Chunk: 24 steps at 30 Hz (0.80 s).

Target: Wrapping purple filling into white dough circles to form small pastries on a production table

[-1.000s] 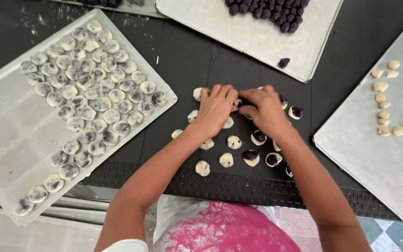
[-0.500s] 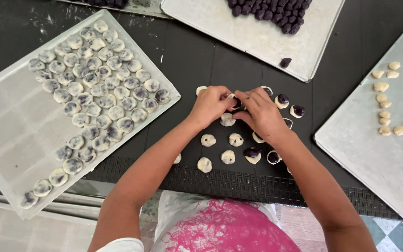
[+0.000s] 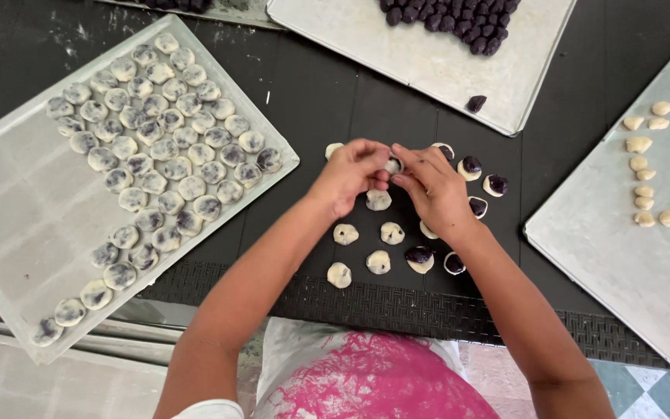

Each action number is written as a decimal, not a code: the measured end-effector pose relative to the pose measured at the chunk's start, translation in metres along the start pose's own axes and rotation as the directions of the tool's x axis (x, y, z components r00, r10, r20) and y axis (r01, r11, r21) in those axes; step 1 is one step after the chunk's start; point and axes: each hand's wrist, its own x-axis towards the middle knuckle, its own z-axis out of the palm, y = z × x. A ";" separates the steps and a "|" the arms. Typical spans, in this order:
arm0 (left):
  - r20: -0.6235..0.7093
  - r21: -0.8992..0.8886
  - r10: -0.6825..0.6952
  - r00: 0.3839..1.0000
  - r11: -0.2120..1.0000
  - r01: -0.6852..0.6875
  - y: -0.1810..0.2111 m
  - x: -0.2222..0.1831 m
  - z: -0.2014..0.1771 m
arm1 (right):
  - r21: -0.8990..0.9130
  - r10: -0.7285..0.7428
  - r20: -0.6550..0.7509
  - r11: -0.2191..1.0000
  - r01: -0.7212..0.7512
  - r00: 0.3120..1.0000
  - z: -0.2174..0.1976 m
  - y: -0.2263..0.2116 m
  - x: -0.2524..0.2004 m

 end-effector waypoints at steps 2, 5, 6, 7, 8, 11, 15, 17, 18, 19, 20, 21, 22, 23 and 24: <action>0.027 -0.023 -0.048 0.998 0.999 0.049 0.003 0.000 -0.001 | -0.009 0.020 -0.010 1.000 -0.020 1.000 0.000 -0.001 -0.002; 0.041 0.120 -0.034 0.999 0.992 0.029 0.005 0.009 -0.001 | -0.038 0.081 -0.003 0.996 -0.081 0.997 0.002 0.006 -0.005; 0.033 0.276 0.019 0.999 0.961 -0.028 0.004 0.012 0.000 | -0.058 0.133 0.022 0.990 -0.132 0.991 0.003 0.010 -0.007; 0.038 0.274 0.021 0.999 0.961 -0.031 0.003 0.017 -0.003 | -0.064 0.132 0.021 0.989 -0.130 0.991 0.010 0.021 -0.012; 0.155 0.670 0.232 0.960 0.690 -0.275 0.001 0.021 -0.005 | -0.113 0.145 0.046 0.984 -0.139 0.988 0.018 0.032 -0.017; 0.353 0.871 0.369 0.860 0.207 -0.447 0.010 0.009 0.002 | -0.179 0.144 0.113 0.976 -0.123 0.983 0.022 0.035 -0.009; 0.419 0.866 0.382 0.824 0.106 -0.489 0.045 -0.046 0.024 | -0.159 0.121 0.143 0.983 -0.098 0.982 0.029 0.031 -0.003; 0.437 0.871 0.450 0.779 0.004 -0.491 0.024 -0.047 0.021 | -0.216 0.073 0.128 0.975 -0.044 0.989 0.040 0.051 -0.018; 0.465 0.868 0.509 0.725 -0.101 -0.486 0.014 -0.048 0.020 | -0.278 0.026 0.111 0.961 0.006 0.993 0.045 0.061 -0.026; 0.464 0.868 0.510 0.724 -0.100 -0.486 0.012 -0.044 0.017 | -0.278 0.025 0.113 0.960 0.007 0.993 0.037 0.050 -0.017; 0.486 0.870 0.549 0.680 -0.228 -0.438 0.010 -0.041 0.013 | -0.283 0.037 0.149 0.959 0.007 0.988 0.030 0.039 -0.007; 0.515 0.857 0.580 0.632 -0.350 -0.377 0.009 -0.037 0.010 | -0.288 0.048 0.184 0.958 0.007 0.982 0.022 0.028 0.002; 0.516 0.857 0.580 0.630 -0.351 -0.378 0.006 -0.032 0.004 | -0.290 0.048 0.183 0.957 0.008 0.982 0.019 0.029 -0.001; 0.488 0.873 0.596 0.638 -0.311 -0.376 0.001 -0.028 -0.002 | -0.308 0.098 0.184 0.951 -0.037 0.978 0.016 0.031 -0.005; 0.459 0.887 0.610 0.646 -0.271 -0.375 -0.004 -0.024 -0.009 | -0.326 0.148 0.184 0.942 -0.082 0.972 0.013 0.032 -0.010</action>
